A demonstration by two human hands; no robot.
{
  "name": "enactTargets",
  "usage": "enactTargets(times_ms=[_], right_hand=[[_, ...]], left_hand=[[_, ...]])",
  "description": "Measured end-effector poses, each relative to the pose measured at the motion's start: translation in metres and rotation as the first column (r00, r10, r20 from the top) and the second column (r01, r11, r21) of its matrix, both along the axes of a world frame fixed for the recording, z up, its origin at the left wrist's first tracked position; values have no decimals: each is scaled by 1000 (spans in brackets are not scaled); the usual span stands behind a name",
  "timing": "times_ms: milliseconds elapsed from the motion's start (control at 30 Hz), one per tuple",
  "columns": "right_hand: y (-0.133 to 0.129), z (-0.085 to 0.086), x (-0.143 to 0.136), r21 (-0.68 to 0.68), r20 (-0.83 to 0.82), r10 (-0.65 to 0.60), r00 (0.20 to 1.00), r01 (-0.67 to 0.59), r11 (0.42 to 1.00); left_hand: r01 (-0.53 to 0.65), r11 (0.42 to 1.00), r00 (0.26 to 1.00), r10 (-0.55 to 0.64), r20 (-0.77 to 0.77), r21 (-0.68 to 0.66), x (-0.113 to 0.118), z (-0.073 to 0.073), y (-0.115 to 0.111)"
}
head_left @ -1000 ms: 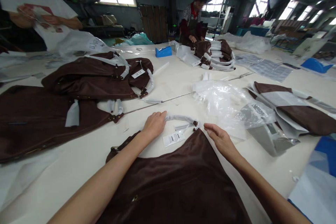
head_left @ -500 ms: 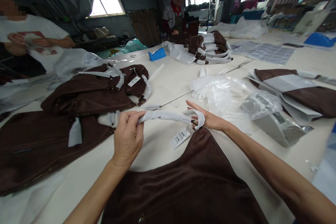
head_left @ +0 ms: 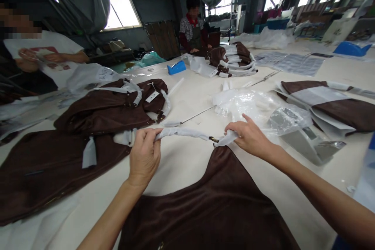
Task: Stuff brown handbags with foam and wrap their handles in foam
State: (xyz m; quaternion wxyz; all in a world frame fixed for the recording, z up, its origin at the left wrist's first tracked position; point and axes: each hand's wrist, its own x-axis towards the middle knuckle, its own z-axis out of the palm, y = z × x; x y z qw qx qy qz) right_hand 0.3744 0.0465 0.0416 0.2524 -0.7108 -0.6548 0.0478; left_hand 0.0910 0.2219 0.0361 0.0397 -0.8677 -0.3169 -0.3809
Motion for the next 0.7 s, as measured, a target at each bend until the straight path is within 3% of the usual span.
enactTargets(times_ms=[100,167,233,300,400,467,533,600,700], right_hand=[[-36,23,-5,-73,272,-33,962,54,996],[-48,34,-15,-107,279,-47,959,80,991],[-47,40,-35,-90,166,-36,986,51,995],[-36,42,-64,-88,-35,134,990,-137,987],[-23,41,-110,-113,-256,482,838,-521,846],[-27,39,-126,-117,-286,542,790,-590,799],[-43,32,-123,-74,-283,492,824,-530,845],[-68,18,-103,-14,-289,372,882,-392,920],[-113,-19,-63,-21,-355,32,934,-43,999]], left_hand=[[-38,998,999,36,-33,-44,11,-5,5],[-60,996,996,55,-67,-73,20,-8,7],[-88,986,989,70,-127,-138,30,-11,8],[-108,968,979,64,-195,-228,37,-14,10],[-105,941,967,21,-254,-323,36,-15,18],[-110,929,963,12,-268,-353,22,-12,23],[-141,912,958,27,-287,-386,-2,-6,23],[-183,879,955,52,-294,-440,-32,3,10],[-198,804,965,57,-258,-560,-72,17,-30]])
